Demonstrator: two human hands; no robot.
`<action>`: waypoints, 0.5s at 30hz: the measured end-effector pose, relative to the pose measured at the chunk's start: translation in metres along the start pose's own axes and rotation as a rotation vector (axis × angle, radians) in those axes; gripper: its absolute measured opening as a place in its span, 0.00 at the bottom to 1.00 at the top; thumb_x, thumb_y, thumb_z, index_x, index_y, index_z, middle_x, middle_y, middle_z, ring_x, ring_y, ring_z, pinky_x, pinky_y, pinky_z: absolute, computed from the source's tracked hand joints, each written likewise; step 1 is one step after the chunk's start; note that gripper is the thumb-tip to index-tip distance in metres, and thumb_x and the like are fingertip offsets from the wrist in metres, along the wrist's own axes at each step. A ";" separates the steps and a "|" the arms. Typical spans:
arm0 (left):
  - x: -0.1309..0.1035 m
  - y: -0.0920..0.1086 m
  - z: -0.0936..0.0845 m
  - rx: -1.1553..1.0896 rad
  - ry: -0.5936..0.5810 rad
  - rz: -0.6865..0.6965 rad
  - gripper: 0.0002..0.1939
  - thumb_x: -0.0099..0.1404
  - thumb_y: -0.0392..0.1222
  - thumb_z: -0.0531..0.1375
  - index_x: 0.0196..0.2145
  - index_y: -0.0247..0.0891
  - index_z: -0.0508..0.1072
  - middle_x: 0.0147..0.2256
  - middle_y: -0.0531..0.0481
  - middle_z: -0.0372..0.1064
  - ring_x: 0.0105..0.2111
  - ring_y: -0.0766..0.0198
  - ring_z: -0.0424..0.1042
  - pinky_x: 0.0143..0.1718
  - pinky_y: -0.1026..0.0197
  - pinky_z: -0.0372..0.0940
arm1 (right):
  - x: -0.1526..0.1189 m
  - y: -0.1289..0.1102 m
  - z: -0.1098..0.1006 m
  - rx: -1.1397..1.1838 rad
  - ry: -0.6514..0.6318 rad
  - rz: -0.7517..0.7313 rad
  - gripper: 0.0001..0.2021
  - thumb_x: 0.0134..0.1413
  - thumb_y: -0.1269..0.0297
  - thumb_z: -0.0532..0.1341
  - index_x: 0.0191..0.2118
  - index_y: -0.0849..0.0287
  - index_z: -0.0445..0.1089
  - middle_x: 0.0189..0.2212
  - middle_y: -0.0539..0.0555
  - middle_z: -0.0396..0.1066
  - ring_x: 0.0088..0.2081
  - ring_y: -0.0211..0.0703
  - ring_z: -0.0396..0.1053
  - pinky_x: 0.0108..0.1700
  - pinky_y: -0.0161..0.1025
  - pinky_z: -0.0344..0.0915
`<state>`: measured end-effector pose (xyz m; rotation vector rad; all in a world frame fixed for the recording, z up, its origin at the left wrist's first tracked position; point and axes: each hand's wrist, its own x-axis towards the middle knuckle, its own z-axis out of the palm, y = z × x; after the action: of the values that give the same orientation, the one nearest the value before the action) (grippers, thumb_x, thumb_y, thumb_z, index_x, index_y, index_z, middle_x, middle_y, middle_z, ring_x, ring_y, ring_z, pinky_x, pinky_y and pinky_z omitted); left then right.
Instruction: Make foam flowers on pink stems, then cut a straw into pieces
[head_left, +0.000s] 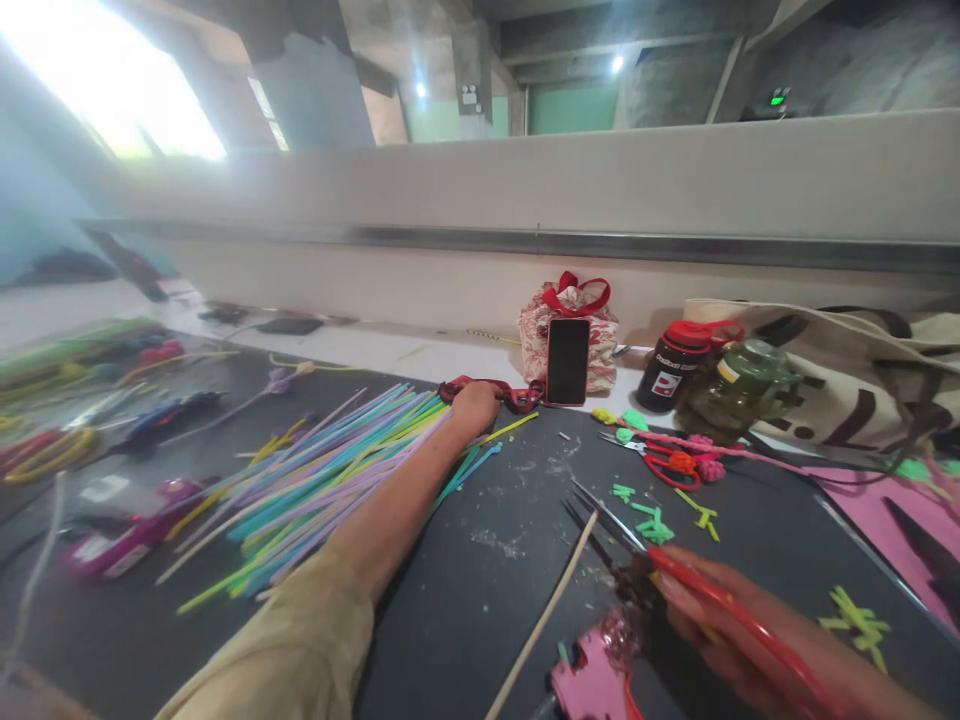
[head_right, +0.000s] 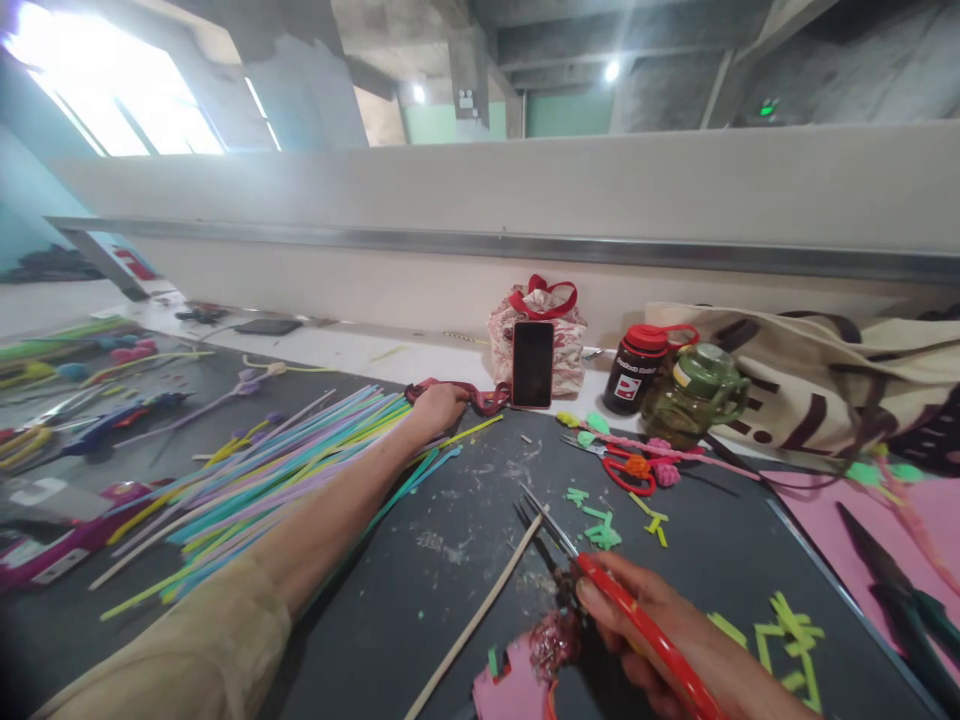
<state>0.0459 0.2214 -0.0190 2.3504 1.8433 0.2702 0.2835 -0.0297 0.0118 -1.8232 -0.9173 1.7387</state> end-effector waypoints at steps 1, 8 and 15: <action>0.000 0.002 0.000 0.008 -0.006 -0.007 0.14 0.57 0.38 0.51 0.39 0.40 0.72 0.37 0.45 0.71 0.39 0.60 0.68 0.40 0.63 0.59 | 0.000 0.000 0.000 0.002 -0.003 0.005 0.27 0.33 0.43 0.60 0.44 0.46 0.63 0.25 0.52 0.70 0.19 0.37 0.66 0.11 0.27 0.55; -0.019 0.023 -0.011 -0.049 -0.005 0.033 0.16 0.60 0.38 0.46 0.41 0.30 0.68 0.41 0.34 0.66 0.41 0.54 0.66 0.42 0.54 0.58 | -0.003 -0.007 0.000 0.030 -0.004 0.033 0.26 0.40 0.47 0.59 0.47 0.47 0.60 0.24 0.48 0.67 0.16 0.31 0.62 0.11 0.23 0.51; -0.066 0.071 0.000 -0.348 -0.179 0.188 0.10 0.54 0.38 0.53 0.31 0.39 0.73 0.32 0.49 0.71 0.35 0.62 0.68 0.39 0.64 0.59 | 0.004 -0.004 0.000 0.079 -0.077 -0.023 0.19 0.45 0.48 0.58 0.41 0.53 0.61 0.20 0.43 0.59 0.12 0.24 0.53 0.10 0.20 0.45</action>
<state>0.0976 0.1401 -0.0072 2.2215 1.3721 0.3555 0.2833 -0.0242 0.0119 -1.7002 -0.8830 1.8157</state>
